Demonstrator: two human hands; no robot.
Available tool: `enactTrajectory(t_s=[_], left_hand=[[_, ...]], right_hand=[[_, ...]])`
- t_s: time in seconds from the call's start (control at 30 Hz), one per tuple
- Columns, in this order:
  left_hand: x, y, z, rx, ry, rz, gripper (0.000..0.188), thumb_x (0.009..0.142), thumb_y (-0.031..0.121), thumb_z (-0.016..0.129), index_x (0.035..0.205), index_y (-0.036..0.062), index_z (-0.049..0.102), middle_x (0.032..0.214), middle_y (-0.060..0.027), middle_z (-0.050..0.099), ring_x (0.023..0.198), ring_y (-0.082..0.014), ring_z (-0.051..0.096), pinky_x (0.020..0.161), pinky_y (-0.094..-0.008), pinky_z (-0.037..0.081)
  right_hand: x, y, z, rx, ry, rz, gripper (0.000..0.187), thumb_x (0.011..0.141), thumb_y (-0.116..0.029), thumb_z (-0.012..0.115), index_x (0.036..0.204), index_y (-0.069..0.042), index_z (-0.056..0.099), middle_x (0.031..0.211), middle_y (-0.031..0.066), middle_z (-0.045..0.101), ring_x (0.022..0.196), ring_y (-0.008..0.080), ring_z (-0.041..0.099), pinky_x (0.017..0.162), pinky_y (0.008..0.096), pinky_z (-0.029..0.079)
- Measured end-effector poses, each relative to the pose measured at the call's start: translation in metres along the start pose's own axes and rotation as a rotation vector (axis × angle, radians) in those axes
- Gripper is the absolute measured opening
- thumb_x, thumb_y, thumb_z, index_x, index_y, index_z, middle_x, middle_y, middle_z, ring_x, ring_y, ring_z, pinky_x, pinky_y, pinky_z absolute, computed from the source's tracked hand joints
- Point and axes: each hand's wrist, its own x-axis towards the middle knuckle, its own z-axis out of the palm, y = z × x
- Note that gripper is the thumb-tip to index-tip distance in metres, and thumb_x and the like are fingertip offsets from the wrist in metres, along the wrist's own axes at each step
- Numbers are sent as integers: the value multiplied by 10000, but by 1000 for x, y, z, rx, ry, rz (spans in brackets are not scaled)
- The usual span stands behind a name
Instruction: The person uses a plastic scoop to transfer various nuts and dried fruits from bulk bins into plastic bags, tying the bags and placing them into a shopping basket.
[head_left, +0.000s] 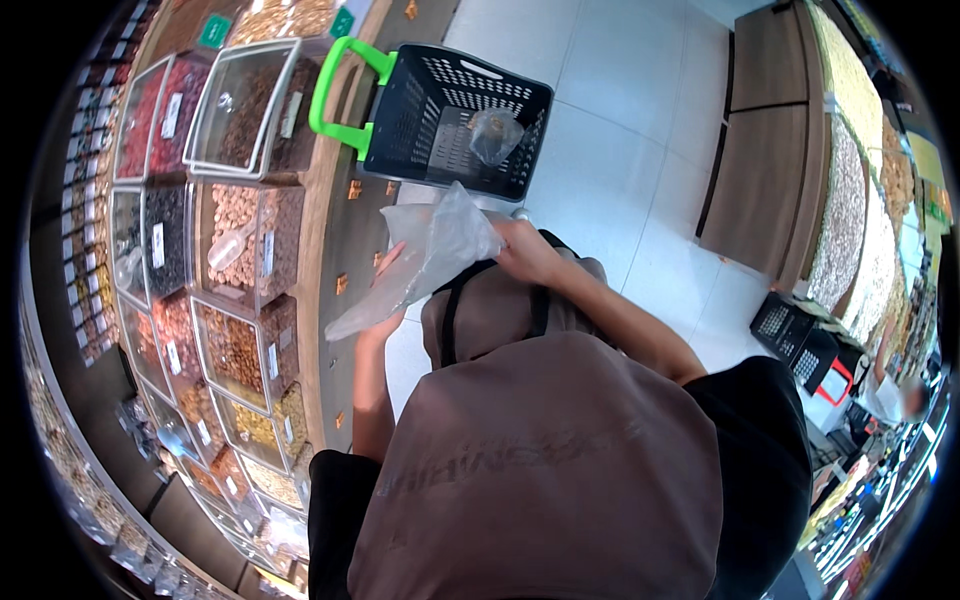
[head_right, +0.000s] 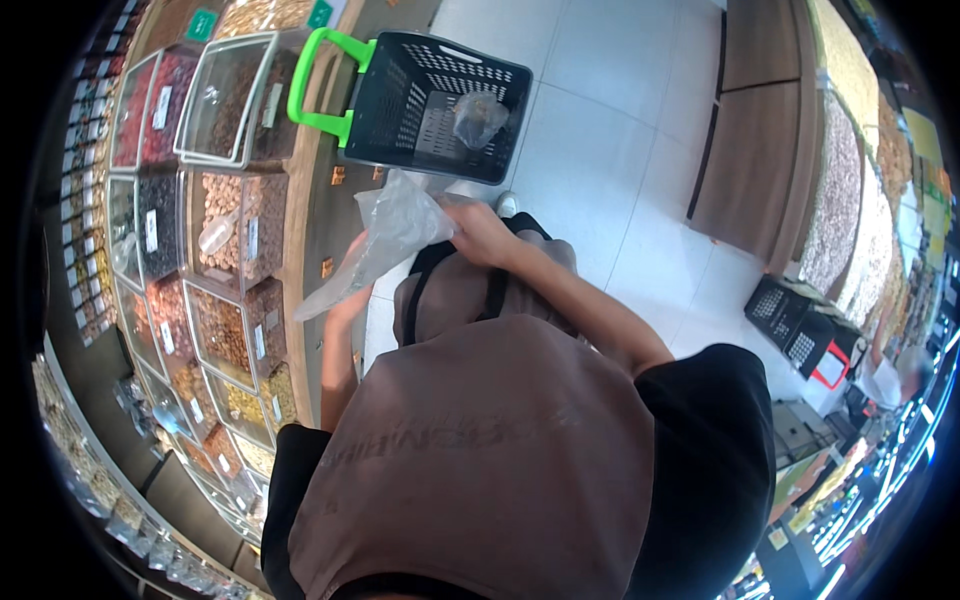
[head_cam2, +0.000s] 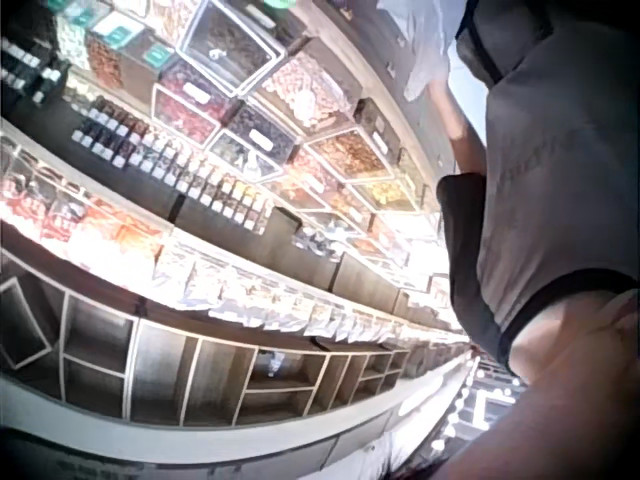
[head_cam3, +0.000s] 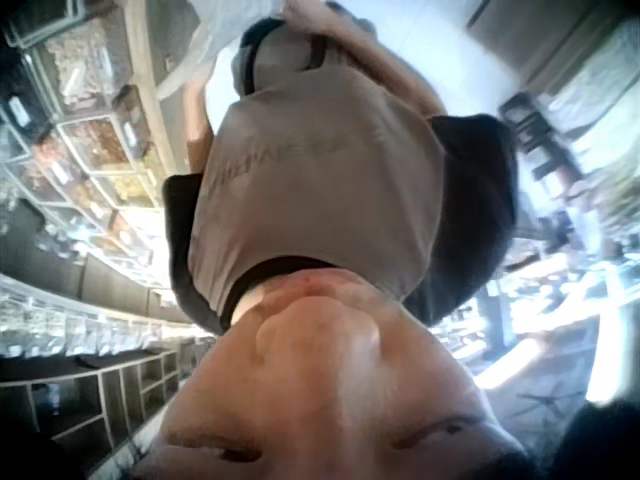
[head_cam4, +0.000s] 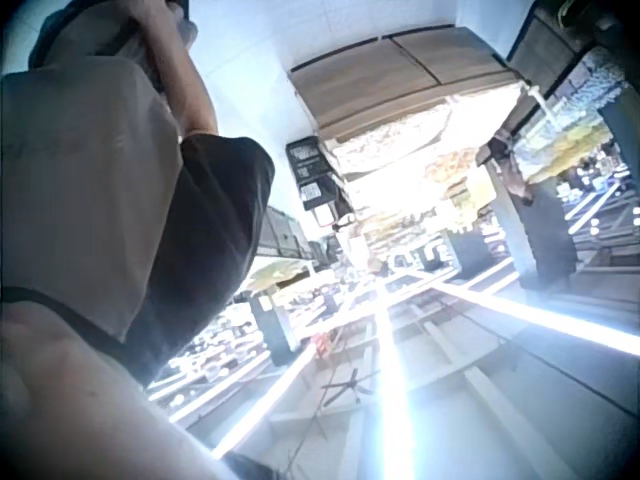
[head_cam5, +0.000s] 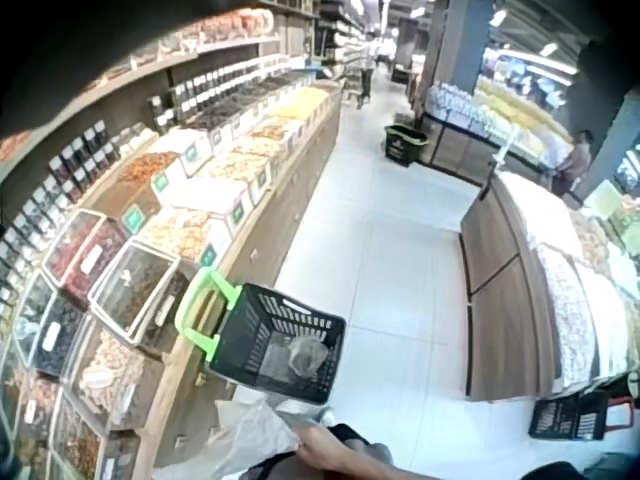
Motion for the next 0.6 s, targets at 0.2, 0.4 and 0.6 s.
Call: enactTrajectory(t_s=[0.2,0.4,0.6], left_hand=[[49,-11,21,39,34,-401,359,996,265,547,1161,-14,703,1118,-142,716,1120,-218,622,1019,-329,424],[132,-2,14,-228,6,-181,431,966,358,642,887,-61,704,757,-92,689,753,-143,632,717,-320,498],[205,-63,5,-237,116,-258,419,918,305,679,696,-50,663,570,-22,583,545,-76,523,535,-287,419]], right_hand=[[24,32,-30,42,127,121,254,797,-6,568,1017,-47,688,874,233,661,809,418,643,736,438,510],[46,59,-48,71,265,466,354,994,-269,564,848,15,716,770,181,694,766,305,693,728,385,519],[89,83,-20,181,532,691,396,953,-316,598,802,31,714,733,167,706,721,260,699,695,375,524]])
